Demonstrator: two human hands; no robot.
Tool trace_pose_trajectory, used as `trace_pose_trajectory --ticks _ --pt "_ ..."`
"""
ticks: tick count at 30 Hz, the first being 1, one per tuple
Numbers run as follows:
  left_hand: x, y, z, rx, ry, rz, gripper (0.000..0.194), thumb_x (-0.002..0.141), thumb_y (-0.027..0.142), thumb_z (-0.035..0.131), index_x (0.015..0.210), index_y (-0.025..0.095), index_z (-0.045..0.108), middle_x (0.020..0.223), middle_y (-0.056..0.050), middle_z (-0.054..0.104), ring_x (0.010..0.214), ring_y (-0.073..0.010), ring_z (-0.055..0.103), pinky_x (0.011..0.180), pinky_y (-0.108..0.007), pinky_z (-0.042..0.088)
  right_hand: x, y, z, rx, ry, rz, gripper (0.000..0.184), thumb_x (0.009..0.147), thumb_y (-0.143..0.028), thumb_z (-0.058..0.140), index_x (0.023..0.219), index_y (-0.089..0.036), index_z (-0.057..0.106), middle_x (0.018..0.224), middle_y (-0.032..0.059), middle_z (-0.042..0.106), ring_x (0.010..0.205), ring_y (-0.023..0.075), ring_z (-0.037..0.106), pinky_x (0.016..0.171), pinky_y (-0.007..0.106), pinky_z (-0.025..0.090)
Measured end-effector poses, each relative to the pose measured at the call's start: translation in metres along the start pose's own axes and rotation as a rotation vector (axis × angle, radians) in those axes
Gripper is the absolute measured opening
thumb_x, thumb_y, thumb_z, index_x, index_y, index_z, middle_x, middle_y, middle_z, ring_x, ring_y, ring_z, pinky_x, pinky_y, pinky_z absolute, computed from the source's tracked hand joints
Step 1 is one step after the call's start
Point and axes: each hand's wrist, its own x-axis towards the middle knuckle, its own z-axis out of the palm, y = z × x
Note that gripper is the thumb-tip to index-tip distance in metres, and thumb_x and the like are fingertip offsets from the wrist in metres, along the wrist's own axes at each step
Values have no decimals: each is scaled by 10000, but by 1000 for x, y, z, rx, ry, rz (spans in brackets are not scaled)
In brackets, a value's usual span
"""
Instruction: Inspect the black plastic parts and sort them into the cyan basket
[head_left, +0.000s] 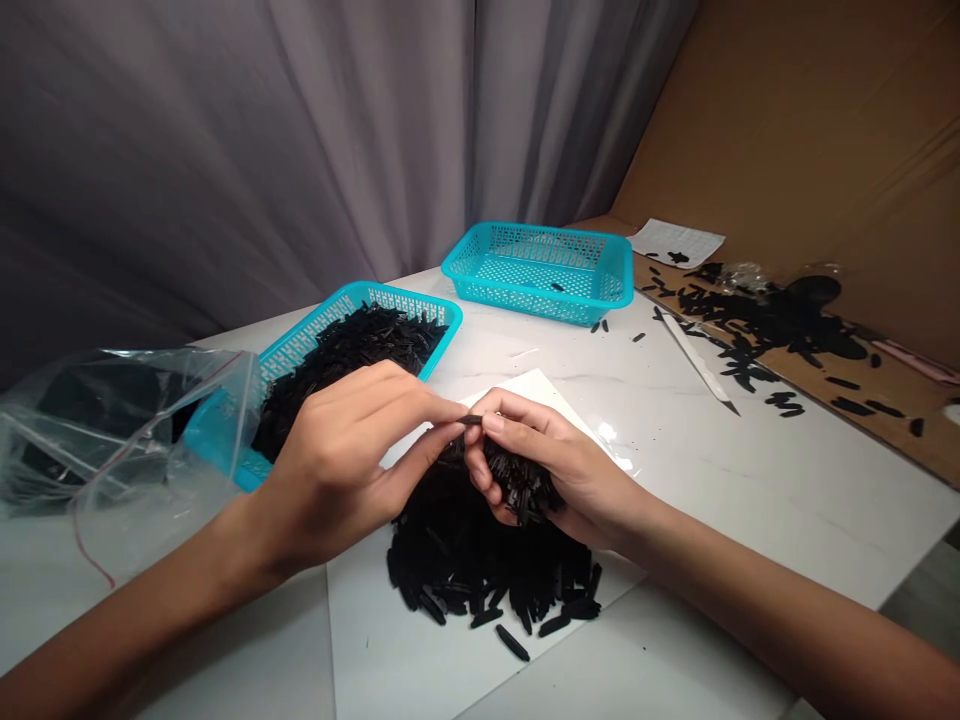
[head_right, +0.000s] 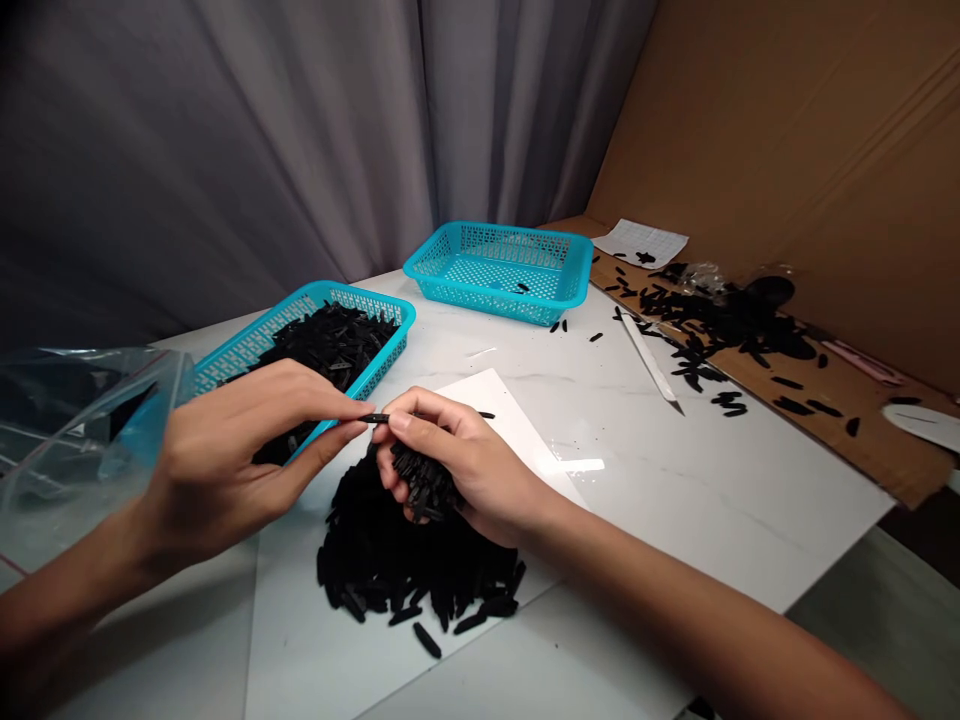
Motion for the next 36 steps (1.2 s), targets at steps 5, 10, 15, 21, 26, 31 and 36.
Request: trace_pose_trajectory --ticks 5,10,15,21,26,31,36 --pt "-1 0 1 -20 26 -32 71 900 79 689 915 149 692 811 -22 732 755 -138 635 711 -284 518 -2 0 1 25 -17 -23 190 1021 -294 545 883 -177 600 696 1 625 565 85 561 472 147 466" --pt "0 -1 2 -39 17 -35 88 893 62 690 894 150 689 798 -17 725 750 -132 631 704 -282 518 -2 2 -1 30 -34 -57 176 1007 -309 577 890 -182 612 698 -3 621 574 87 559 476 147 459" --pt "0 4 1 -61 14 -50 100 897 74 683 892 173 682 784 -3 720 740 -132 636 705 -284 523 -3 3 -1 3 -33 -76 173 991 -335 603 901 -189 627 700 -2 623 582 94 554 480 154 452" --pt "1 -21 -21 252 53 -241 53 892 206 701 941 203 719 867 5 743 772 -162 665 695 -295 489 -1 1 1 1 72 -3 190 980 -369 607 912 -193 629 696 -6 596 561 93 526 456 154 431" --pt "4 -26 -26 155 -33 -330 298 895 269 709 1187 213 680 914 30 698 751 -127 611 644 -241 461 0 1 2 29 99 24 214 987 -388 589 1026 -189 656 722 5 602 589 100 535 446 149 422" --pt "1 1 0 -136 -206 -163 93 919 198 689 1002 193 731 969 -29 668 867 -137 635 785 -247 506 -1 4 4 -35 117 61 263 947 -446 634 932 -184 645 685 -6 602 552 97 537 461 169 442" --pt "-3 3 7 -162 -156 -201 100 895 139 697 955 203 745 946 -25 642 859 -133 623 769 -250 504 -1 5 5 -112 135 34 281 952 -467 624 921 -188 629 701 -10 601 575 102 541 484 179 436"
